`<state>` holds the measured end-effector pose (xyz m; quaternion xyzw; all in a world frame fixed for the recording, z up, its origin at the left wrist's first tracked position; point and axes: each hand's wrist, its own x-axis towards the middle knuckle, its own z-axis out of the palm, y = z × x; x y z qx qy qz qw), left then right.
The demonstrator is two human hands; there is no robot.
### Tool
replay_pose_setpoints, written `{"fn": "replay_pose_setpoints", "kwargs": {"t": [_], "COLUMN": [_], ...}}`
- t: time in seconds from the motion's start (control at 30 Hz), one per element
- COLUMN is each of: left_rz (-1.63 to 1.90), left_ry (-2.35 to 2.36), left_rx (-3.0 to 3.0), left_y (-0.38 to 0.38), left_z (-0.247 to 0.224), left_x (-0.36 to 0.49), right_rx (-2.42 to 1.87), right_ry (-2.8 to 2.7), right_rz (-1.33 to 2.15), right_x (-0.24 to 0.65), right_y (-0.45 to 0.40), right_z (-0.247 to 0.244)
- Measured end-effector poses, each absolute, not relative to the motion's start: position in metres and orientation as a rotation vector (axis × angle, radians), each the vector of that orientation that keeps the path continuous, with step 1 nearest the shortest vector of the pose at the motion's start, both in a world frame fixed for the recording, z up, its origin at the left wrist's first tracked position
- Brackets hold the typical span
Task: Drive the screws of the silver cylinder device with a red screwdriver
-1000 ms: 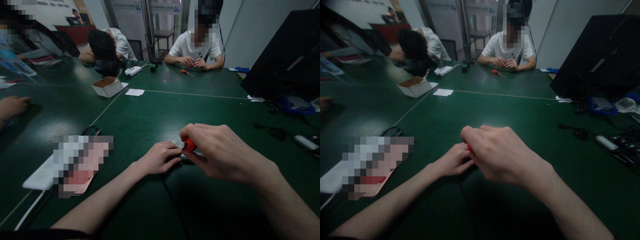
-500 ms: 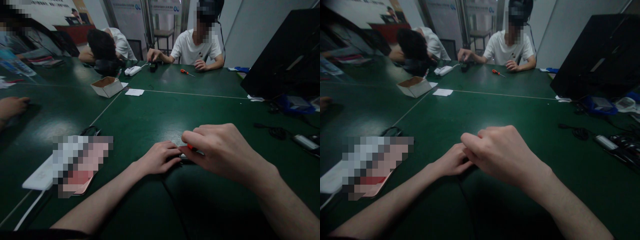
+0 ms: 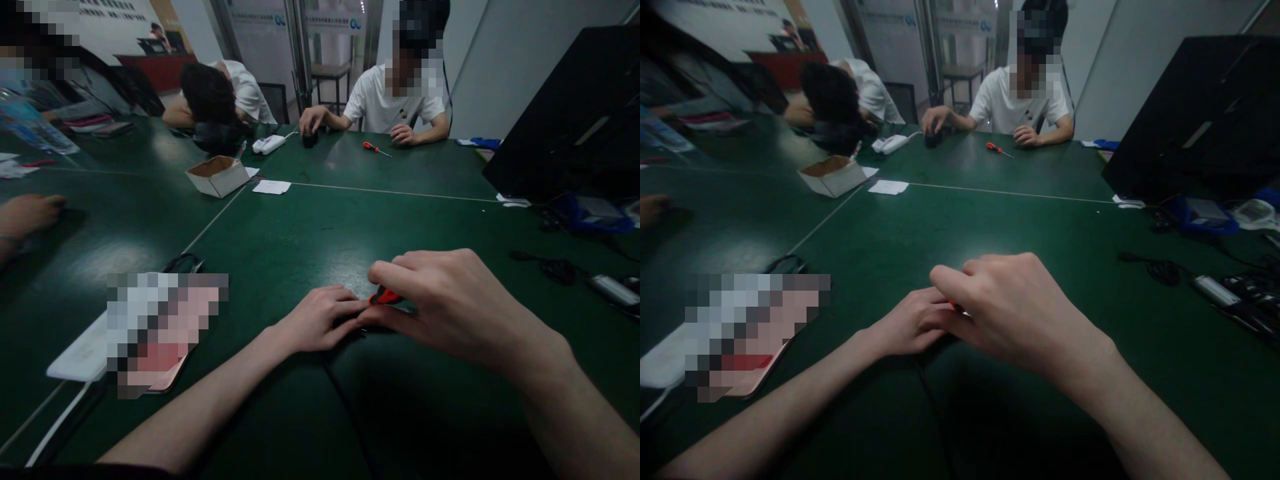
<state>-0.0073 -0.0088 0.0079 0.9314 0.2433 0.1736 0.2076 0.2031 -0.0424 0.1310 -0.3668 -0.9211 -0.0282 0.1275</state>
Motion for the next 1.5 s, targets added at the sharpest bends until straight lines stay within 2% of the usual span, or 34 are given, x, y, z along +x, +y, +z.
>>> {"fn": "replay_pose_setpoints", "kwargs": {"t": [0.23, 0.63, 0.9, 1.3, 1.5], "left_rz": [0.474, 0.465, 0.477, 0.450, 0.475], "left_ry": [0.692, 0.691, 0.677, 0.686, 0.677], "left_rx": [2.574, 2.597, 2.569, 2.582, 2.565], "left_y": [-0.0084, -0.0092, -0.0081, -0.0084, -0.0086], "left_z": [0.0087, 0.0080, 0.0064, 0.0080, 0.0077], "left_x": [-0.0080, -0.0074, -0.0074, -0.0075, -0.0075], "right_rx": [-1.066, -1.020, -1.094, -1.040, -1.081], "right_ry": [-2.668, -2.681, -2.658, -2.660, -2.671], "right_rz": [-0.132, 0.057, -0.135, 0.024, -0.141], "right_x": [0.2031, 0.2024, 0.2030, 0.2031, 0.2030], "right_y": [-0.0423, -0.0437, -0.0400, -0.0433, -0.0409], "right_z": [0.1293, 0.1316, 0.1278, 0.1304, 0.1286]}}
